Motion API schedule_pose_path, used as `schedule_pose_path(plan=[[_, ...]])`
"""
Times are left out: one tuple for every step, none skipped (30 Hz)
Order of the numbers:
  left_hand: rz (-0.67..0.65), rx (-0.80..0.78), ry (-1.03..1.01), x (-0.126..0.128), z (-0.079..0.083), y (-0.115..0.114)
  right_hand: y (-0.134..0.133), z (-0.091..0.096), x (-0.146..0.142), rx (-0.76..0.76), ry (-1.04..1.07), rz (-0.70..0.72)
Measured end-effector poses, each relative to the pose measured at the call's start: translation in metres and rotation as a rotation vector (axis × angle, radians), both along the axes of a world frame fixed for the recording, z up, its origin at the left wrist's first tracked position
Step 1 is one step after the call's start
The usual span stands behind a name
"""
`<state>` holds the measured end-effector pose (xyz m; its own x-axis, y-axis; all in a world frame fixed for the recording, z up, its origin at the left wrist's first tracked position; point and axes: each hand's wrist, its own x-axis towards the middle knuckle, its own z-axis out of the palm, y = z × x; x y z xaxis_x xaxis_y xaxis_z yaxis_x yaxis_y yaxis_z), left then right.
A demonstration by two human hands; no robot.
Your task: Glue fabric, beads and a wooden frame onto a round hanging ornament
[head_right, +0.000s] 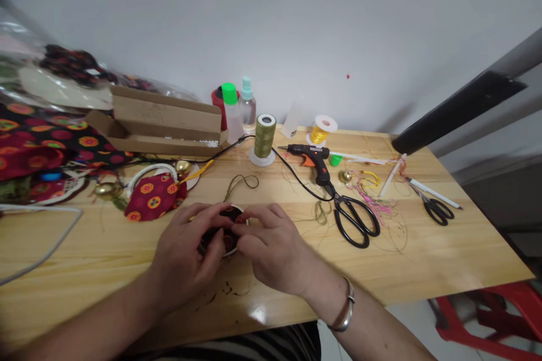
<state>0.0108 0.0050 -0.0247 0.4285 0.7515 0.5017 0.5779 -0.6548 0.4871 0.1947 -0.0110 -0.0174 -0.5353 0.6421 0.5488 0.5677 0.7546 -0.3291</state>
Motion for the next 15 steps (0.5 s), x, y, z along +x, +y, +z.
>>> schedule_pose_path(plan=[[0.006,-0.009,-0.001,0.0002,0.0000,0.0001,0.0002,-0.0008,0.0001,0.002,-0.011,0.006],[0.009,-0.019,-0.001,0.0003,-0.0002,0.0002,0.0003,-0.0015,0.0002,0.004,-0.023,0.008],[0.012,-0.026,-0.003,0.0004,-0.0005,0.0003,0.0004,-0.0022,0.0003,0.010,-0.033,0.007],[0.014,-0.034,-0.005,0.0005,-0.0008,0.0004,0.0005,-0.0029,0.0004,0.017,-0.043,0.006],[0.016,-0.040,-0.005,0.0005,-0.0012,0.0004,0.0004,-0.0034,0.0006,0.024,-0.055,0.005],[0.018,-0.043,-0.005,0.0005,-0.0015,0.0005,0.0003,-0.0039,0.0008,0.028,-0.070,0.006],[0.018,-0.045,-0.003,0.0004,-0.0017,0.0006,0.0001,-0.0044,0.0010,0.030,-0.087,0.008],[0.020,-0.046,-0.002,0.0003,-0.0018,0.0006,-0.0002,-0.0048,0.0014,0.031,-0.107,0.012],[0.022,-0.046,-0.002,0.0002,-0.0018,0.0006,-0.0006,-0.0052,0.0018,0.030,-0.128,0.015],[0.024,-0.045,-0.002,0.0001,-0.0018,0.0007,-0.0009,-0.0057,0.0021,0.028,-0.145,0.017],[0.025,-0.043,-0.003,0.0001,-0.0017,0.0008,-0.0012,-0.0061,0.0025,0.026,-0.158,0.018],[0.028,-0.039,-0.005,0.0002,-0.0016,0.0009,-0.0014,-0.0065,0.0027,0.025,-0.165,0.018],[0.030,-0.033,-0.008,0.0003,-0.0014,0.0010,-0.0015,-0.0068,0.0029,0.025,-0.169,0.018],[0.029,-0.029,-0.010,0.0005,-0.0012,0.0010,-0.0015,-0.0070,0.0029,0.025,-0.169,0.019],[0.027,-0.027,-0.011,0.0006,-0.0011,0.0011,-0.0015,-0.0072,0.0029,0.025,-0.168,0.020]])
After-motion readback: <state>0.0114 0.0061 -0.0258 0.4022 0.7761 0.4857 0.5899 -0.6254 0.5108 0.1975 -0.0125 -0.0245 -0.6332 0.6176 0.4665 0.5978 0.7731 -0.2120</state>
